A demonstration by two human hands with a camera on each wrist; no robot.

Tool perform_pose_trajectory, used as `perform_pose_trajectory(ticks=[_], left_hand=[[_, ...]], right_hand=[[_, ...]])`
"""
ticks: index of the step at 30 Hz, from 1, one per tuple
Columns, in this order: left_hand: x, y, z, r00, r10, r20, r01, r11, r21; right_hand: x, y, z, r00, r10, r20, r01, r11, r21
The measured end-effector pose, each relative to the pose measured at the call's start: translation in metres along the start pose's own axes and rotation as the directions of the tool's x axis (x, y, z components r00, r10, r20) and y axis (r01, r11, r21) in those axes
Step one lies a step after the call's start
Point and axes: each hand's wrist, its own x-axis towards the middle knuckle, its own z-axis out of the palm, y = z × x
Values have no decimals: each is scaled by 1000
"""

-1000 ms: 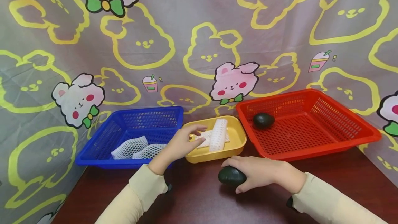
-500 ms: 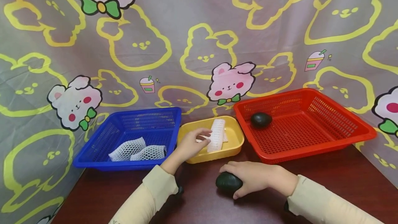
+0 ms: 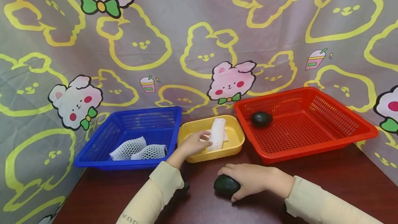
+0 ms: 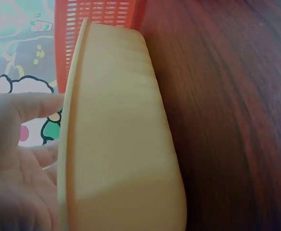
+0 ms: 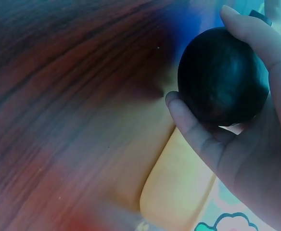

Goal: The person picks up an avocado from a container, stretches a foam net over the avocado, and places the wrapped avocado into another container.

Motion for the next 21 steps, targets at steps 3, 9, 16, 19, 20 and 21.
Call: perform_pose_trajectory(ticks=[3, 9, 16, 19, 20, 21], left_hand=[[2, 3, 4, 998, -45, -35, 46, 999, 10], [9, 5, 11, 991, -116, -69, 113, 992, -54], [15, 3, 18, 988, -145, -55, 141, 988, -65], [16, 2, 20, 988, -137, -68, 134, 990, -51], [17, 1, 20, 988, -136, -72, 133, 990, -46], [17, 1, 20, 988, -136, -77, 133, 990, -45]], right_hand=[[0, 0, 1, 1000, -22, -10, 21, 1000, -9], [1, -2, 2, 999, -30, -14, 29, 999, -18], [5, -4, 4, 1000, -22, 0, 22, 1000, -8], [6, -5, 4, 1000, -1, 9, 0, 1000, 4], [6, -6, 3, 1000, 8, 11, -8, 1000, 10], [6, -6, 3, 1000, 14, 12, -14, 1000, 16]])
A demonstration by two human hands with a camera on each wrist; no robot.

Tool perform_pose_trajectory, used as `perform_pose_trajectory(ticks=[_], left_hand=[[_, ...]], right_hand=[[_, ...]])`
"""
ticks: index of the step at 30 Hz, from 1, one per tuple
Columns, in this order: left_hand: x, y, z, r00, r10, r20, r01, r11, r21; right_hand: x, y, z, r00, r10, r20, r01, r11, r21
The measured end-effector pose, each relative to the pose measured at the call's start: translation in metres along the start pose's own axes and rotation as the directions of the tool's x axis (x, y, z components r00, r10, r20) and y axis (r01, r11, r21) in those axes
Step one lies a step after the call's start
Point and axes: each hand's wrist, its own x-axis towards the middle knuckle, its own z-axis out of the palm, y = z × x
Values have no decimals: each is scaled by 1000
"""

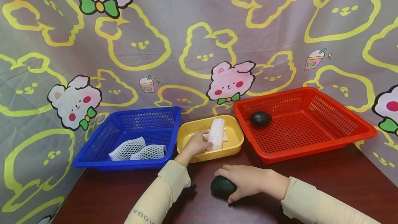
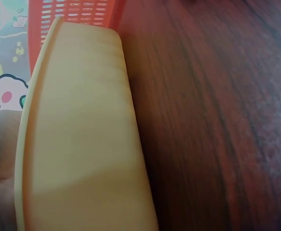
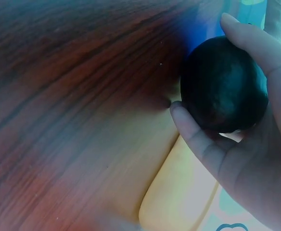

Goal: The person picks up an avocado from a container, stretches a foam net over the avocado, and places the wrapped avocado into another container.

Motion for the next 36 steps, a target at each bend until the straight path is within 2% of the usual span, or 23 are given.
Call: perform_pose_trajectory(ticks=[7, 21, 26, 32, 36], left_hand=[[1, -2, 2, 1000, -2, -23, 2, 1000, -18], [-1, -2, 1, 993, 65, -95, -67, 998, -20], [-4, 0, -2, 984, 99, -146, -106, 993, -43], [-9, -1, -2, 966, 178, -185, -188, 982, -36], [-12, 0, -4, 960, 188, -206, -205, 977, -61]], right_hand=[[1, 1, 0, 1000, 23, -9, -23, 1000, 16], [1, 5, -1, 998, 35, -46, -34, 999, 10], [2, 4, -2, 998, 45, -34, -45, 999, 5], [0, 4, -5, 997, 71, -10, -70, 997, 30], [-1, 4, -6, 998, 63, -12, -63, 998, 29]])
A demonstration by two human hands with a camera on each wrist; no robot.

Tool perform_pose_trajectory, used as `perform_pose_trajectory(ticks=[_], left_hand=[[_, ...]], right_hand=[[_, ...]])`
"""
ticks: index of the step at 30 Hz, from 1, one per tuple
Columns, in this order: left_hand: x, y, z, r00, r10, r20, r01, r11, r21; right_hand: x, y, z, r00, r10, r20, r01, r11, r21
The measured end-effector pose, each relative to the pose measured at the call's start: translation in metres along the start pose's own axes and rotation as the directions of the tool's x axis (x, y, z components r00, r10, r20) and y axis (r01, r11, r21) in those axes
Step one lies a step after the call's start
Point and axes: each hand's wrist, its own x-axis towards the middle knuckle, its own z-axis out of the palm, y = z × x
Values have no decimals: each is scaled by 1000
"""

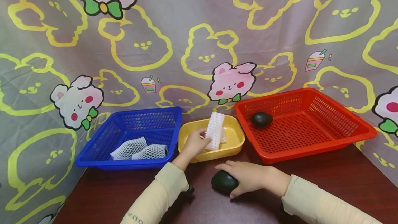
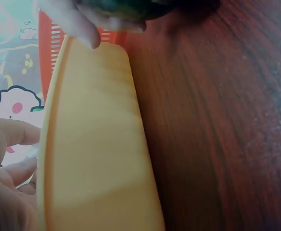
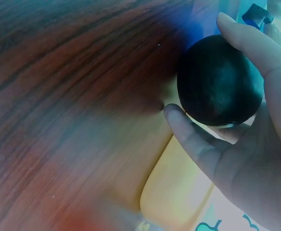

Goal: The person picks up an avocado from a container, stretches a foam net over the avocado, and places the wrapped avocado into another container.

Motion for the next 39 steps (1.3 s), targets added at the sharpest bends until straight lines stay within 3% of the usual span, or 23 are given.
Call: perform_pose_trajectory(ticks=[4, 21, 34, 39], left_hand=[[-2, 3, -4, 1000, -8, -13, 7, 1000, -22], [-15, 16, -20, 996, 75, -46, -77, 997, -32], [-24, 25, -31, 995, 95, -25, -96, 995, -26], [-28, 26, -36, 994, 108, -7, -108, 994, -34]], right_hand=[[-2, 0, 0, 1000, -8, -5, 8, 1000, -5], [-8, -1, -7, 1000, -3, -6, 3, 1000, -3], [-14, 0, -15, 998, 54, -12, -53, 998, 43], [-15, 1, -18, 999, 35, -33, -34, 999, 30]])
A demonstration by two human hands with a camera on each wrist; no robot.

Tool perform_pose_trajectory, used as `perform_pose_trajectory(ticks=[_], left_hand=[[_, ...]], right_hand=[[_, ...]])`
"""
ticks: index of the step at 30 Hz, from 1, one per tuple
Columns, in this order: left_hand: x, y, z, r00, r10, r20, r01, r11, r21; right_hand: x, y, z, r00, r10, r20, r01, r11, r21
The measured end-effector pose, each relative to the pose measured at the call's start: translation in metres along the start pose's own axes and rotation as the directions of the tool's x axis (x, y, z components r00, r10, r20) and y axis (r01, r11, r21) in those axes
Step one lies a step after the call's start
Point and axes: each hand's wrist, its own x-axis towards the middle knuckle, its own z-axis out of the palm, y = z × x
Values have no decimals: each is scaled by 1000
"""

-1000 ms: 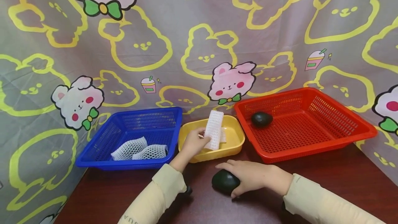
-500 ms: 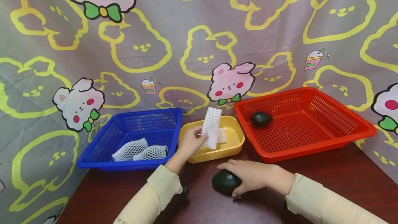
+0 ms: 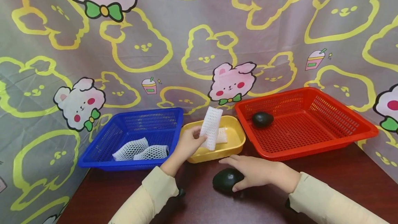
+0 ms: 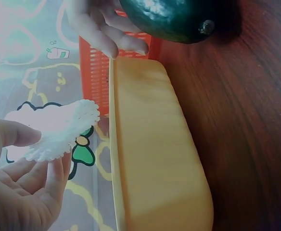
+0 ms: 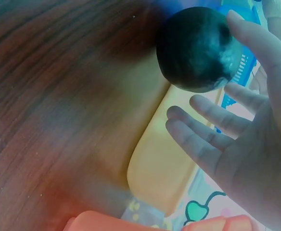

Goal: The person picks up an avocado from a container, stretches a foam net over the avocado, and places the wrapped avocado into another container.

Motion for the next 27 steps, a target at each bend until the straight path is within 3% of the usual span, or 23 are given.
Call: perform_pose_trajectory(ticks=[9, 18, 22, 27], left_hand=[[-8, -2, -7, 999, 36, 34, -35, 999, -9], [-16, -7, -12, 998, 48, 41, -47, 999, -22], [-19, -8, -16, 997, 53, 47, -52, 998, -18], [-22, -9, -21, 996, 65, 55, -65, 998, 0]], right_hand=[[-3, -2, -6, 1000, -11, -16, 11, 1000, 8], [-5, -5, -12, 984, -92, -151, 84, 995, -62], [-6, -7, -17, 959, -99, -267, 76, 993, -94], [-3, -11, -22, 897, -99, -430, 60, 993, -103]])
